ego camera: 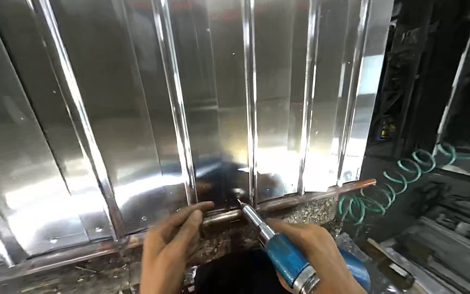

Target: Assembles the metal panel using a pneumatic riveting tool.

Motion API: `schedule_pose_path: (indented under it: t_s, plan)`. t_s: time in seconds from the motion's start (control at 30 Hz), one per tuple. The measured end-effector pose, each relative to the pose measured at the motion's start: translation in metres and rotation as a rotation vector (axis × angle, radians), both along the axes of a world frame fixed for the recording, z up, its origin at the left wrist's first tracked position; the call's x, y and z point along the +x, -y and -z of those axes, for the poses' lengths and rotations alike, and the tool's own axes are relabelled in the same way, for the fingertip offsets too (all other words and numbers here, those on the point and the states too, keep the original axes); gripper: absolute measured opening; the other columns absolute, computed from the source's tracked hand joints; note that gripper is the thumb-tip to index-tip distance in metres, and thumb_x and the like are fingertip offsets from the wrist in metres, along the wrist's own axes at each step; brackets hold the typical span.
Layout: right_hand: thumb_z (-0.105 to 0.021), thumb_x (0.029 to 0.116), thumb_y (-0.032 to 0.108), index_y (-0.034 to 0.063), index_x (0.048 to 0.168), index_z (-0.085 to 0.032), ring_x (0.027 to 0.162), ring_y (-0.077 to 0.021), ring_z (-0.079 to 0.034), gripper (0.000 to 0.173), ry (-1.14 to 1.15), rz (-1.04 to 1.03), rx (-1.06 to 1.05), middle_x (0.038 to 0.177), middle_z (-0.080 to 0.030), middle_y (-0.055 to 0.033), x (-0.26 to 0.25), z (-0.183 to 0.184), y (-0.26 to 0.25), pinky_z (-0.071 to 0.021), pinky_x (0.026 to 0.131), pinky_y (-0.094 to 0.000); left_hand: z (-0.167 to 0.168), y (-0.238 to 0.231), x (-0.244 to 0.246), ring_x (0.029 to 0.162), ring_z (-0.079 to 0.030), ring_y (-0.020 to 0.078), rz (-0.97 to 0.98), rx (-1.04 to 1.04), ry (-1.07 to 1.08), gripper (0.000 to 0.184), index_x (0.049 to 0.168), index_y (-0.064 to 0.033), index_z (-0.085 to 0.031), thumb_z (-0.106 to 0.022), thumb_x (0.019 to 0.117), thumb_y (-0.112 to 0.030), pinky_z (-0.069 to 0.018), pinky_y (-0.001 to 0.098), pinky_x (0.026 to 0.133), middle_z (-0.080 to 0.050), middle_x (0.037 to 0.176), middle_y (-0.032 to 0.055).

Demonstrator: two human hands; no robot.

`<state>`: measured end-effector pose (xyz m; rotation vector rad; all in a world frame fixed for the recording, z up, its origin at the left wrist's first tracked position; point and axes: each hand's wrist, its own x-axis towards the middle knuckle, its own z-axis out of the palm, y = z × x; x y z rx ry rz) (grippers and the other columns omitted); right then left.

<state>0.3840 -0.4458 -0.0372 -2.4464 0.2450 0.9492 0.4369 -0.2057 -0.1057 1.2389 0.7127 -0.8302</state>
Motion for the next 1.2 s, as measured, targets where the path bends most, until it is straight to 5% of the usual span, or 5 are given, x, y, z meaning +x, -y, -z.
schedule_pose_path:
  t_s: [0.33,0.47,0.73,1.03,1.2]
  plan:
    - [-0.075,0.0843,0.046,0.0239,0.113,-0.075,0.066,-0.0247,-0.072,0.037,-0.223,-0.09,-0.162,0.077,-0.074,-0.0035,0.042,-0.028,-0.023,-0.0558,0.054,-0.051,-0.012,-0.054,0.025,0.042,-0.035,0.0016,-0.19,-0.082,0.076,0.033,0.116,-0.0069,-0.073,-0.041,0.105,-0.009,-0.0336,0.0196,0.041,-0.039,0.053,-0.0115]
    - [-0.074,0.081,0.041,0.0203,0.125,-0.072,0.102,-0.0351,-0.067,0.048,-0.322,-0.265,-0.184,0.119,-0.066,-0.0142,0.08,-0.032,-0.044,-0.0583,0.071,-0.0525,-0.008,-0.054,0.014,0.042,-0.036,0.0015,-0.208,-0.101,0.037,0.033,0.115,-0.0062,-0.073,-0.042,0.1028,-0.008,-0.034,0.0195,0.04,-0.04,0.054,-0.0112]
    - [-0.082,0.0656,0.041,0.0145,0.102,-0.07,0.071,-0.0293,-0.07,0.047,-0.205,-0.577,-0.254,0.083,-0.07,-0.0072,0.077,-0.015,-0.045,-0.0534,0.052,-0.0502,-0.017,-0.037,0.003,0.039,-0.031,0.001,-0.305,-0.213,0.044,0.031,0.113,-0.0035,-0.075,-0.047,0.101,-0.011,-0.0304,0.0186,0.037,-0.035,0.051,-0.0102]
    - [-0.078,0.0692,0.031,0.0202,0.116,-0.076,0.103,-0.0319,-0.068,0.048,0.12,-0.231,-0.053,0.113,-0.07,-0.0085,0.02,-0.005,-0.01,-0.059,0.079,-0.054,-0.062,-0.012,-0.036,0.039,-0.03,0.0002,-0.443,-0.433,0.073,0.056,0.111,-0.0005,-0.075,-0.031,0.1074,-0.035,-0.0272,0.0172,0.037,-0.038,0.052,-0.0097]
    - [-0.074,0.0763,0.033,0.0164,0.104,-0.076,0.101,-0.0235,-0.071,0.033,0.086,-0.291,-0.09,0.101,-0.075,-0.0024,0.019,-0.002,-0.013,-0.059,0.082,-0.047,-0.073,0.004,-0.063,0.038,-0.031,0.0006,-0.378,-0.435,0.004,0.057,0.113,0.0001,-0.074,-0.029,0.1074,-0.035,-0.0285,0.0175,0.036,-0.038,0.052,-0.0097]
